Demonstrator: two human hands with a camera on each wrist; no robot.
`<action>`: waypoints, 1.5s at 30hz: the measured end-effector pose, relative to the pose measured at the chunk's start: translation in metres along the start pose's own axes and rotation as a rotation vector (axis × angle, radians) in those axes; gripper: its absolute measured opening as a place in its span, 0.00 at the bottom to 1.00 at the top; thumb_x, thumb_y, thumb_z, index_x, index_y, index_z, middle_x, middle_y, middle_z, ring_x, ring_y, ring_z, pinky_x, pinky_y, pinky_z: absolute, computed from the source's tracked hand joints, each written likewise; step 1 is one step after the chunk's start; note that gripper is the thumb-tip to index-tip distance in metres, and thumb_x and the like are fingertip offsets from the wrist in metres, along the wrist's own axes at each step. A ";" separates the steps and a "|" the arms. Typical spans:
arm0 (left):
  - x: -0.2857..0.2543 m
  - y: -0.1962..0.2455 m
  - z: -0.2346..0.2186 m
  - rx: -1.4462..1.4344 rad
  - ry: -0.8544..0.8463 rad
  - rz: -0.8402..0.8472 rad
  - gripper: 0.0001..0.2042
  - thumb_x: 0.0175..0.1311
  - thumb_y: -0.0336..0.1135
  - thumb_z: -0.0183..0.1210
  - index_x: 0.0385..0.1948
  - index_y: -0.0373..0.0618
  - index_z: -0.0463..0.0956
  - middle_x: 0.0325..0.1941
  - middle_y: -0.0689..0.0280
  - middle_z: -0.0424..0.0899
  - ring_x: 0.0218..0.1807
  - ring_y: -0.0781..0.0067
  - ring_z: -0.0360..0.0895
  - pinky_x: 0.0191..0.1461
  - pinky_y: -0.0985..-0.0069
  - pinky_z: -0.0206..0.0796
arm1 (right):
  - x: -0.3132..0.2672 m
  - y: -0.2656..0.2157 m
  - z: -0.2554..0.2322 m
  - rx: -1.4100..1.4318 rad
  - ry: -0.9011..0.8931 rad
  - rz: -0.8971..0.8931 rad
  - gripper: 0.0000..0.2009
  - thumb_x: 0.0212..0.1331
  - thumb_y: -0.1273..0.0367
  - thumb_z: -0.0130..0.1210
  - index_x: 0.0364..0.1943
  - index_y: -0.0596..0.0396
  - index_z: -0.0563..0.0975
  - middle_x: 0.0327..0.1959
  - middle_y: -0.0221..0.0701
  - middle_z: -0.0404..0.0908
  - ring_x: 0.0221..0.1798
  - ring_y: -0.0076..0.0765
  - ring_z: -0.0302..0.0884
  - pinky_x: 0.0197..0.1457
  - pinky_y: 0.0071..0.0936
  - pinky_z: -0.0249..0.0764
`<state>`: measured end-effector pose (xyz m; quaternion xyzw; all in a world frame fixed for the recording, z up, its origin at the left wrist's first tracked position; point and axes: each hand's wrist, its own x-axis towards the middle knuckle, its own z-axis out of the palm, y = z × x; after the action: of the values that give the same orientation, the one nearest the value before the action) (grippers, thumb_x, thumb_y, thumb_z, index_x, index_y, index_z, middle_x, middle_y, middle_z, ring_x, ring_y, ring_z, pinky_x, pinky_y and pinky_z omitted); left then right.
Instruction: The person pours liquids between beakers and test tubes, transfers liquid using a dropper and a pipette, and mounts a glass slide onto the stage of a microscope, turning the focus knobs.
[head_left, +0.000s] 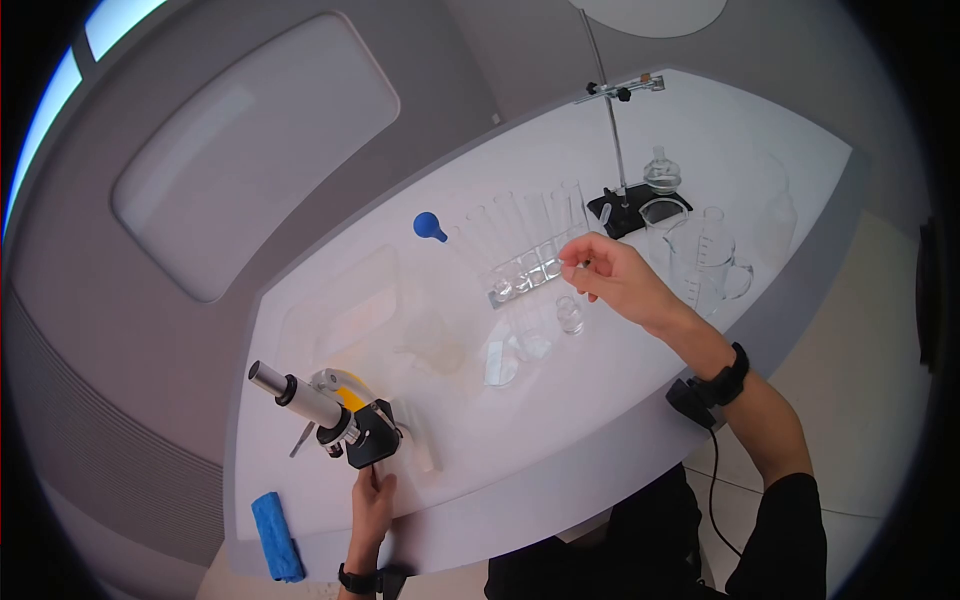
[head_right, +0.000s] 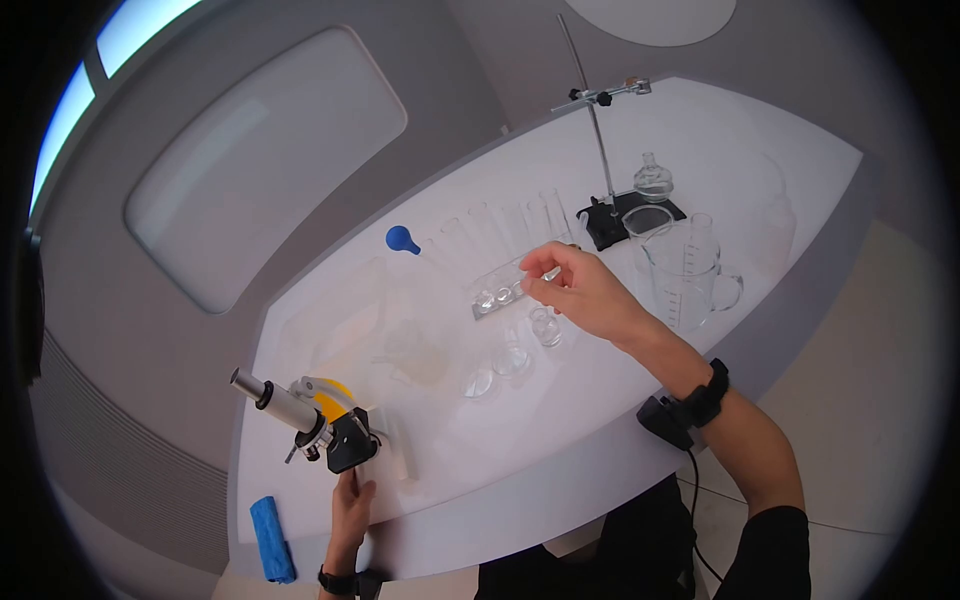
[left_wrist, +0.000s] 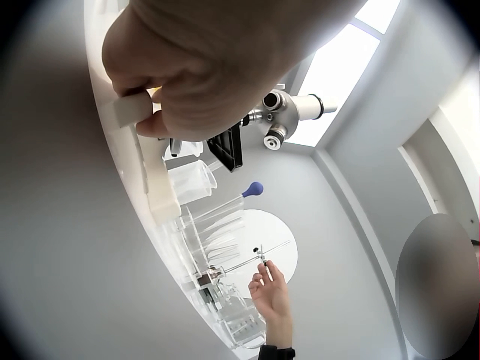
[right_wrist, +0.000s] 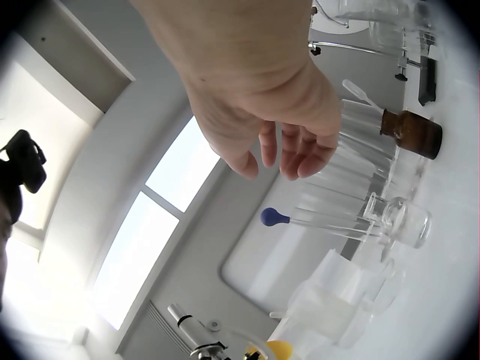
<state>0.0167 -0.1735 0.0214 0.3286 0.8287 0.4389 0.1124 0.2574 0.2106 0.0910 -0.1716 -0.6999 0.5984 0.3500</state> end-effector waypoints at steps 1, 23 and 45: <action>0.000 0.000 -0.001 0.020 -0.004 0.001 0.17 0.61 0.27 0.55 0.52 0.33 0.70 0.27 0.70 0.68 0.29 0.81 0.62 0.32 0.78 0.58 | 0.000 -0.001 0.002 -0.018 0.005 -0.009 0.13 0.62 0.67 0.58 0.48 0.58 0.76 0.40 0.27 0.76 0.33 0.16 0.70 0.37 0.17 0.69; -0.023 0.051 0.005 -0.362 -0.373 0.259 0.12 0.58 0.23 0.61 0.22 0.42 0.64 0.24 0.70 0.71 0.28 0.78 0.66 0.35 0.80 0.61 | 0.029 -0.026 0.043 0.039 0.250 -0.166 0.07 0.63 0.71 0.55 0.42 0.57 0.75 0.34 0.23 0.74 0.30 0.14 0.67 0.35 0.16 0.67; 0.083 0.054 0.121 -0.578 -1.192 0.280 0.19 0.71 0.45 0.54 0.24 0.40 0.69 0.18 0.73 0.66 0.25 0.81 0.61 0.31 0.77 0.58 | 0.094 0.017 0.228 -0.768 -0.531 -0.605 0.15 0.54 0.68 0.66 0.46 0.54 0.79 0.49 0.32 0.80 0.51 0.40 0.71 0.54 0.32 0.69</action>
<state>0.0354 -0.0202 0.0019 0.5753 0.4239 0.3970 0.5759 0.0301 0.1131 0.0924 0.0785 -0.9499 0.1958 0.2304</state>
